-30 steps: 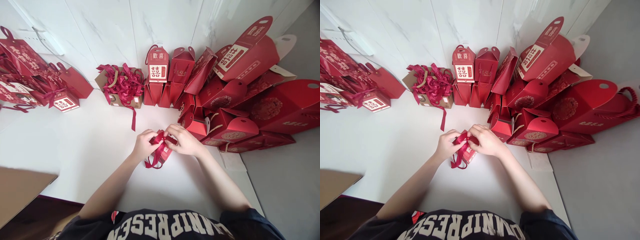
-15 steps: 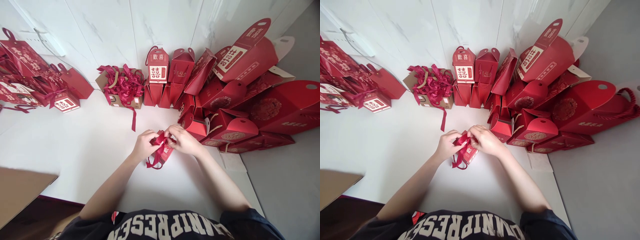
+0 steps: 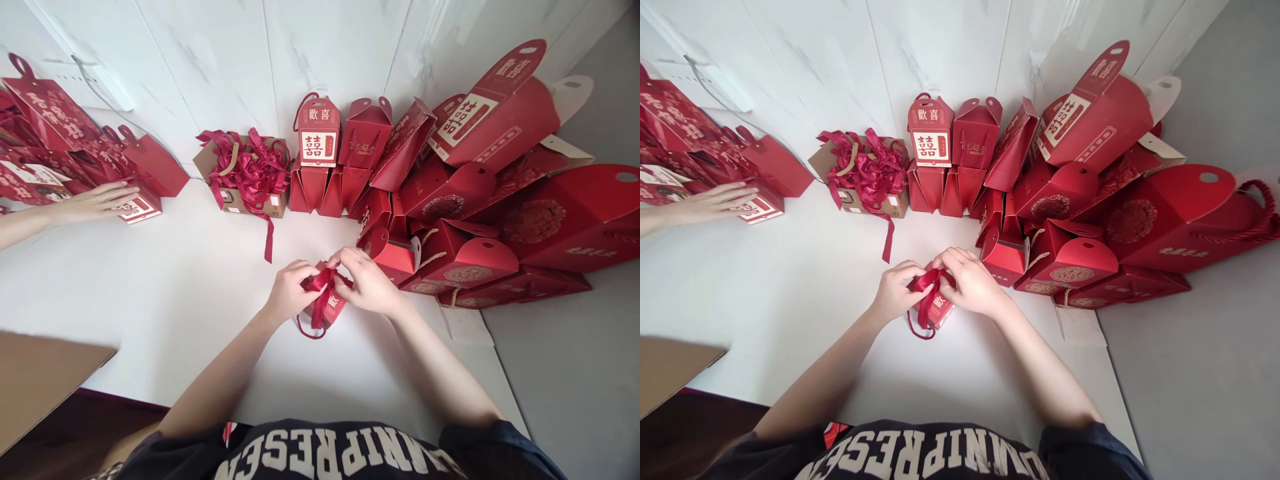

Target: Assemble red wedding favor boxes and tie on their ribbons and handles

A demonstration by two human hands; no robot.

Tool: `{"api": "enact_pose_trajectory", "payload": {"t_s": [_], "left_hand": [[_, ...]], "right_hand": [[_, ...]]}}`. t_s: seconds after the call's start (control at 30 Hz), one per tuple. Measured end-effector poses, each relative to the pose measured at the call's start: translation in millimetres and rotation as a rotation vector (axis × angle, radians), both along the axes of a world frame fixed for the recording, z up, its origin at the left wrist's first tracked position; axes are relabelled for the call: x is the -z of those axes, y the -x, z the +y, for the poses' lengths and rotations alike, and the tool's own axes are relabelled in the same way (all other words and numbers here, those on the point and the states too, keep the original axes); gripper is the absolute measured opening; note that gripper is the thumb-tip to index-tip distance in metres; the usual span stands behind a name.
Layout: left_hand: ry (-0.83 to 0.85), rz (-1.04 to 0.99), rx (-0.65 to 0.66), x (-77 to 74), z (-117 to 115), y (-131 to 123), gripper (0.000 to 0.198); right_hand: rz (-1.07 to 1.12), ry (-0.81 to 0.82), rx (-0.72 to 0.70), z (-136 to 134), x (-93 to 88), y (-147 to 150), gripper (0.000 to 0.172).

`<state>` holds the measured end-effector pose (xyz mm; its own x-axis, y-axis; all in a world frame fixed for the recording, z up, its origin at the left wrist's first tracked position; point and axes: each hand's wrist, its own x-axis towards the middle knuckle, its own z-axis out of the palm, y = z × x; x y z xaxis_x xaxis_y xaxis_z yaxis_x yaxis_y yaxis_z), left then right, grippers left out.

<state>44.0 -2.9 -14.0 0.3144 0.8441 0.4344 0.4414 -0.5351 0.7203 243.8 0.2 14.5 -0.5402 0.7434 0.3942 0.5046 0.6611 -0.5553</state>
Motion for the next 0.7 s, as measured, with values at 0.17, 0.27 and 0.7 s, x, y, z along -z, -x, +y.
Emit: {"api": "enact_pose_trajectory", "payload": {"t_s": [0.17, 0.27, 0.7], "left_hand": [[-0.005, 0.002, -0.005, -0.7, 0.0, -0.5, 0.01], [-0.007, 0.021, -0.005, -1.4, -0.1, -0.2, 0.011], [-0.005, -0.015, 0.035, 0.3, 0.7, 1.7, 0.011]], "right_hand": [[0.04, 0.044, -0.012, -0.4, 3.2, 3.7, 0.032], [-0.115, -0.146, 0.102, 2.1, 6.1, 0.8, 0.03], [-0.156, -0.152, 0.251, -16.3, -51.7, -59.7, 0.046]]}}
